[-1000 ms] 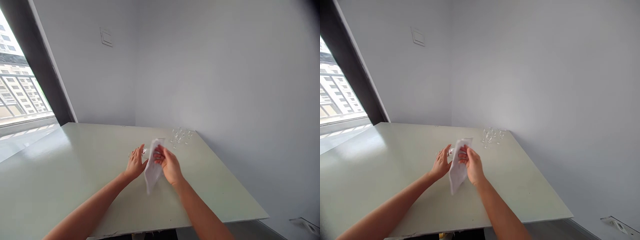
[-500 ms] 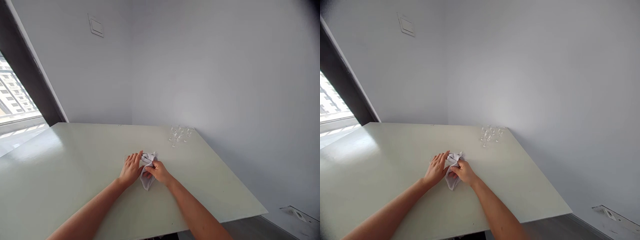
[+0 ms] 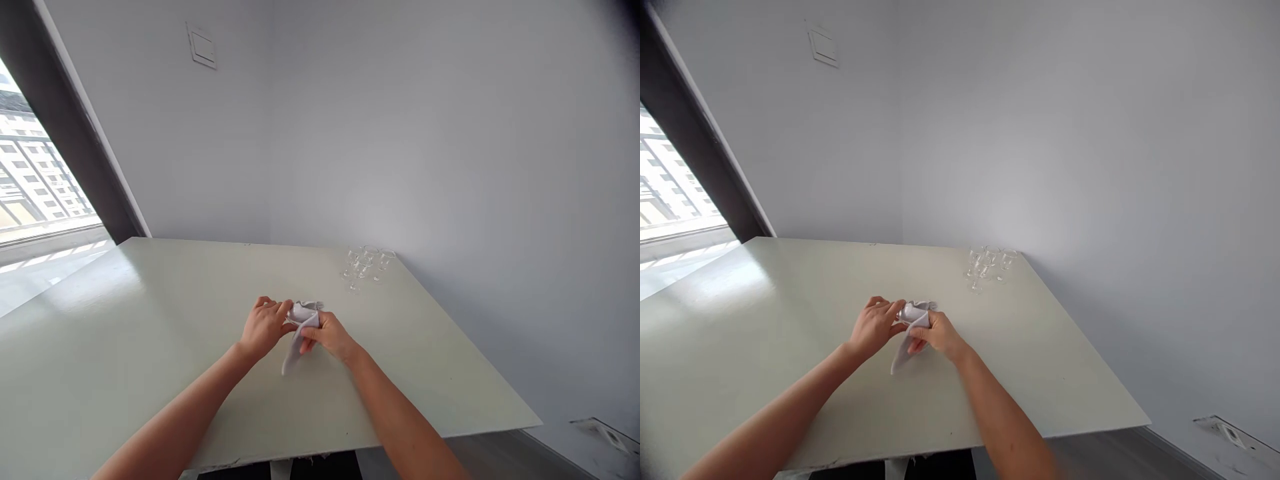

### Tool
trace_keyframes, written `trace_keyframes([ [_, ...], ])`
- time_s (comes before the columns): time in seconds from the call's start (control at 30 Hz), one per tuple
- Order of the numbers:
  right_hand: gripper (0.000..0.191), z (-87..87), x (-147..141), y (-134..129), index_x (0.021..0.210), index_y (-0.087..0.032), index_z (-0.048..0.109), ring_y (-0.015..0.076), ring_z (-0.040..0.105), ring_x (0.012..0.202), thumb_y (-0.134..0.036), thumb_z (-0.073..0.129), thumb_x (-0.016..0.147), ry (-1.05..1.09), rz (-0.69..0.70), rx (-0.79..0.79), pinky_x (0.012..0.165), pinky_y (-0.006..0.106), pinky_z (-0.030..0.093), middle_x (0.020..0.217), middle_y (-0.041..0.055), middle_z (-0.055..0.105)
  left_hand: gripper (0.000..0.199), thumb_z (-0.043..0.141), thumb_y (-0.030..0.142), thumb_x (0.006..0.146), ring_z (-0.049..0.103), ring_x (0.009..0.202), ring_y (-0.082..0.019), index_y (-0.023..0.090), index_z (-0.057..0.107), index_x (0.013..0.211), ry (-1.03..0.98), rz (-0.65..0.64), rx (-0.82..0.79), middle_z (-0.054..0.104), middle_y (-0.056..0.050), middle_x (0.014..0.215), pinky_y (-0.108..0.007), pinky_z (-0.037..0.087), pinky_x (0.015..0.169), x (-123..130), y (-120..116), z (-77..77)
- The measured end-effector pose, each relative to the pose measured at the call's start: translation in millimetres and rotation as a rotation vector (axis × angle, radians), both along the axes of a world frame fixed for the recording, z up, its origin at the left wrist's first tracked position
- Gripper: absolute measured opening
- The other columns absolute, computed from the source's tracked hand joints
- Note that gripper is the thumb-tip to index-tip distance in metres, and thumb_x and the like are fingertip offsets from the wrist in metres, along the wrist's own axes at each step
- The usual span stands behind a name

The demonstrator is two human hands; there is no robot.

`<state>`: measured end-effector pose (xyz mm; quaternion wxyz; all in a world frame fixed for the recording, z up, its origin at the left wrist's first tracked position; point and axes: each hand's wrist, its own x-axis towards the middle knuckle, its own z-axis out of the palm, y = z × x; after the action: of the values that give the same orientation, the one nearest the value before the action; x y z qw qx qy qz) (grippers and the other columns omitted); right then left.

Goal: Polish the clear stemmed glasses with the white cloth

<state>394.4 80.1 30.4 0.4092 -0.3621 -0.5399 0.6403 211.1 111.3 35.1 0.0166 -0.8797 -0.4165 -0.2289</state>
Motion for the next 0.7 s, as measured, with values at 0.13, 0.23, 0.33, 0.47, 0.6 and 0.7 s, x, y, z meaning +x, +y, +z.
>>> trace_keyframes([
  [0.13,0.021,11.1,13,-8,0.085,-0.017,0.067,0.0156,0.064,0.071,-0.032,0.067,0.070,-0.206,0.232,0.104,0.066,0.029,0.052,0.080,0.0027,0.067,0.039,0.040,0.055,0.082,0.055,0.056,-0.013,0.018,0.052,0.077,-0.035,-0.264,-0.676,0.061,0.000,0.065,-0.025,0.040,0.057,-14,3,7.8],
  [0.23,0.021,9.7,18,-6,0.081,-0.015,0.067,0.0164,0.064,0.067,-0.034,0.066,0.071,-0.187,0.295,0.084,0.064,0.030,0.051,0.077,0.0039,0.067,0.045,0.029,0.054,0.086,0.055,0.056,-0.012,0.018,0.055,0.080,-0.064,-0.384,-0.924,0.062,-0.001,0.069,-0.022,0.039,0.052,-19,2,15.3],
  [0.33,0.025,-0.6,15,2,0.077,-0.013,0.066,0.0163,0.064,0.057,-0.036,0.068,0.069,-0.107,0.126,0.016,0.053,0.026,0.049,0.066,0.0037,0.066,0.040,0.041,0.053,0.083,0.058,0.074,-0.016,0.020,0.057,0.100,-0.132,-0.181,-0.506,0.064,-0.004,0.083,-0.027,0.041,0.065,-16,-1,16.8],
  [0.47,0.032,-11.9,6,9,0.078,-0.014,0.064,0.0127,0.059,0.043,-0.044,0.067,0.069,0.132,-0.145,-0.143,0.040,0.021,0.042,0.057,0.0009,0.063,0.030,0.045,0.037,0.085,0.055,0.080,-0.020,0.021,0.058,0.107,-0.066,-0.067,-0.019,0.063,-0.006,0.077,-0.037,0.036,0.080,-8,-3,10.9],
  [0.6,0.029,-3.4,8,3,0.079,-0.013,0.067,0.0148,0.062,0.050,-0.039,0.070,0.067,0.034,-0.017,-0.062,0.049,0.025,0.048,0.061,0.0028,0.065,0.025,0.044,0.037,0.084,0.052,0.065,-0.016,0.023,0.063,0.092,-0.147,-0.059,-0.294,0.061,-0.002,0.067,-0.029,0.038,0.066,-12,1,10.1],
  [0.7,0.023,8.1,17,-4,0.076,-0.012,0.068,0.0184,0.065,0.062,-0.032,0.073,0.065,-0.081,0.195,0.007,0.062,0.032,0.052,0.070,0.0047,0.067,0.033,0.043,0.046,0.082,0.046,0.051,-0.011,0.018,0.061,0.075,-0.233,-0.234,-0.873,0.061,-0.001,0.065,-0.024,0.036,0.052,-19,7,12.0],
])
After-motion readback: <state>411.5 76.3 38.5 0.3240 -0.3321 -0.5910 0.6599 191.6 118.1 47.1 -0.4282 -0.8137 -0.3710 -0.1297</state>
